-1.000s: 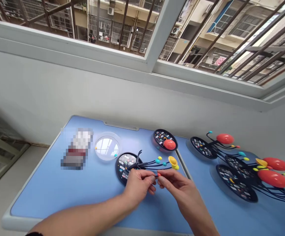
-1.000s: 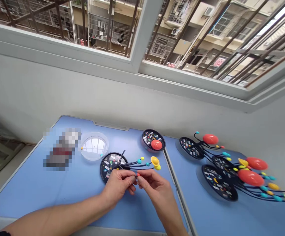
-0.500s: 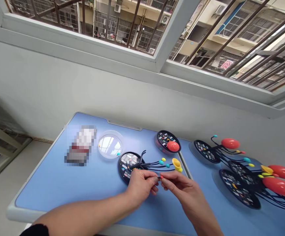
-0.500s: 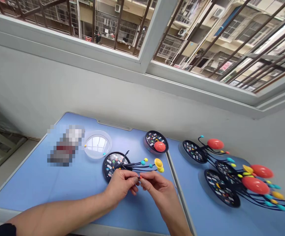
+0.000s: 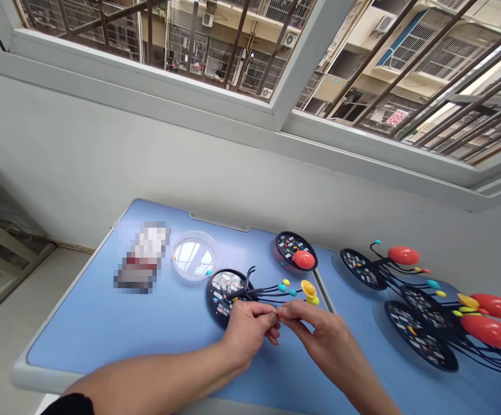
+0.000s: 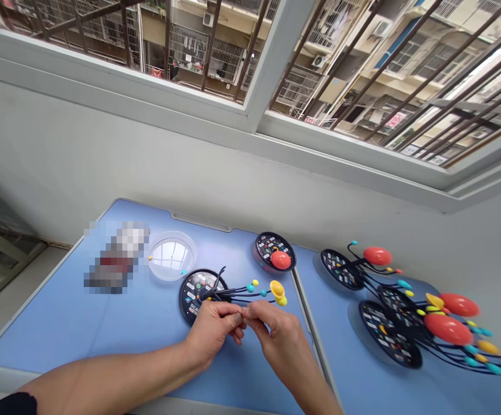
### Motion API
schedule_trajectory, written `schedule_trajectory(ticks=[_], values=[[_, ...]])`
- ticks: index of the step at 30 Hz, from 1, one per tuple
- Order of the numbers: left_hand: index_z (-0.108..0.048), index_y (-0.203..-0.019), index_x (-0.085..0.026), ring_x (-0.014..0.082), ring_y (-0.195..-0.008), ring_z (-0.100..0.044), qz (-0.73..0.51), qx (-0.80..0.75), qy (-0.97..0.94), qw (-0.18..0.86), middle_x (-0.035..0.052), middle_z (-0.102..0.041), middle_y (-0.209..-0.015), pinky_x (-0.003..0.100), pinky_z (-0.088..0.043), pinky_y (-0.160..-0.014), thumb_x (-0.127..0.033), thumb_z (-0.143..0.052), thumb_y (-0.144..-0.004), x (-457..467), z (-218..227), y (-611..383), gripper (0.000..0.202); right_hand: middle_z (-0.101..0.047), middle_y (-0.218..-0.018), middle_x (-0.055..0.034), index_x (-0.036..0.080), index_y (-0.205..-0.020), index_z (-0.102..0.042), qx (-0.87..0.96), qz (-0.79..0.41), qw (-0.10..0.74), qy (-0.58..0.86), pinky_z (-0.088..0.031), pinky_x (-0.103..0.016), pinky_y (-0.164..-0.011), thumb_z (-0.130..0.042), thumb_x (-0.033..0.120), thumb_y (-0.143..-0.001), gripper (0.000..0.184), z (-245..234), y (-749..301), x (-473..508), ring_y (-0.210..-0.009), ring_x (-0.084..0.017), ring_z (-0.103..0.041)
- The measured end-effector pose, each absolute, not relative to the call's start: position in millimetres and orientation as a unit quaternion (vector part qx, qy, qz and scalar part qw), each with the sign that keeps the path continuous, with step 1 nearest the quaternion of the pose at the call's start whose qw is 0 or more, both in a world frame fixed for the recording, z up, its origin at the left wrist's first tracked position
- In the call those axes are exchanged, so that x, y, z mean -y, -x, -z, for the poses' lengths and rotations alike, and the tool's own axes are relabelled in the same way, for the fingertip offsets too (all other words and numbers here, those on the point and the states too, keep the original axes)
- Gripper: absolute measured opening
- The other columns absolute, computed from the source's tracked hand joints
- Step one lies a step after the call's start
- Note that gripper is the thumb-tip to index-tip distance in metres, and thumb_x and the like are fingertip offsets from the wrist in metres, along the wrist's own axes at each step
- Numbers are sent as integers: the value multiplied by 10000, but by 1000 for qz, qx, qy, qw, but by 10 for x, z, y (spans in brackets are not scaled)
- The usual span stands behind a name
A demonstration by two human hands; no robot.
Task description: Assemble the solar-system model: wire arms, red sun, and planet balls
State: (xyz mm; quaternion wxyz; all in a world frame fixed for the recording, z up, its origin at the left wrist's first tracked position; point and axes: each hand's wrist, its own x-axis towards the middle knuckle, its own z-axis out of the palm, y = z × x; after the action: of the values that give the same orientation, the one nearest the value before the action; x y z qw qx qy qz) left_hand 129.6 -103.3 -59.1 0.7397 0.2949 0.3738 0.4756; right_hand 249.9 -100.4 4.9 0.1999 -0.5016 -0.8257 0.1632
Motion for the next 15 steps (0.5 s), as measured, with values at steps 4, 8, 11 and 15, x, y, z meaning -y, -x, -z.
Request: schedule_trajectory(ticks=[4, 8, 11, 15], values=[[-656, -608, -80, 67, -427, -456, -478, -368, -309, 735, -5, -500, -516, 224, -401, -435, -358, -593, -591, 1017, 585, -1279, 286, -649, -632, -7, 227, -645, -589, 825, -140, 223, 499, -467, -225, -530, -447, 279, -837, 244, -19, -2474, 1012, -558, -139, -601], [-670, -947, -81, 75, -444, -486, -462, -372, -326, 736, -11, -518, -570, 208, -406, -414, -361, -580, -607, 1013, 518, -1207, 449, -681, -704, -8, 235, -767, -644, 803, -124, 290, 506, -498, -203, -552, -477, 328, -830, 201, 39, -2457, 1078, -622, -140, -640], [-448, -1271, -149, 99, -461, -520, -437, -392, -331, 739, -43, -515, -567, 195, -411, -394, -266, -575, -604, 1057, 462, -1147, 689, -702, -731, -2, 229, -913, -652, 785, -107, 337, 509, -516, -176, -541, -526, 351, -802, 207, 92, -2454, 1122, -598, -129, -657], [-465, -1260, -189, 92, -456, -505, -408, -460, -355, 704, -52, -500, -576, 196, -414, -406, -132, -518, -612, 1204, 400, -1037, 653, -695, -672, 12, 217, -958, -640, 772, -83, 367, 513, -510, -135, -496, -554, 361, -779, 245, 129, -2484, 1171, -534, -110, -646]])
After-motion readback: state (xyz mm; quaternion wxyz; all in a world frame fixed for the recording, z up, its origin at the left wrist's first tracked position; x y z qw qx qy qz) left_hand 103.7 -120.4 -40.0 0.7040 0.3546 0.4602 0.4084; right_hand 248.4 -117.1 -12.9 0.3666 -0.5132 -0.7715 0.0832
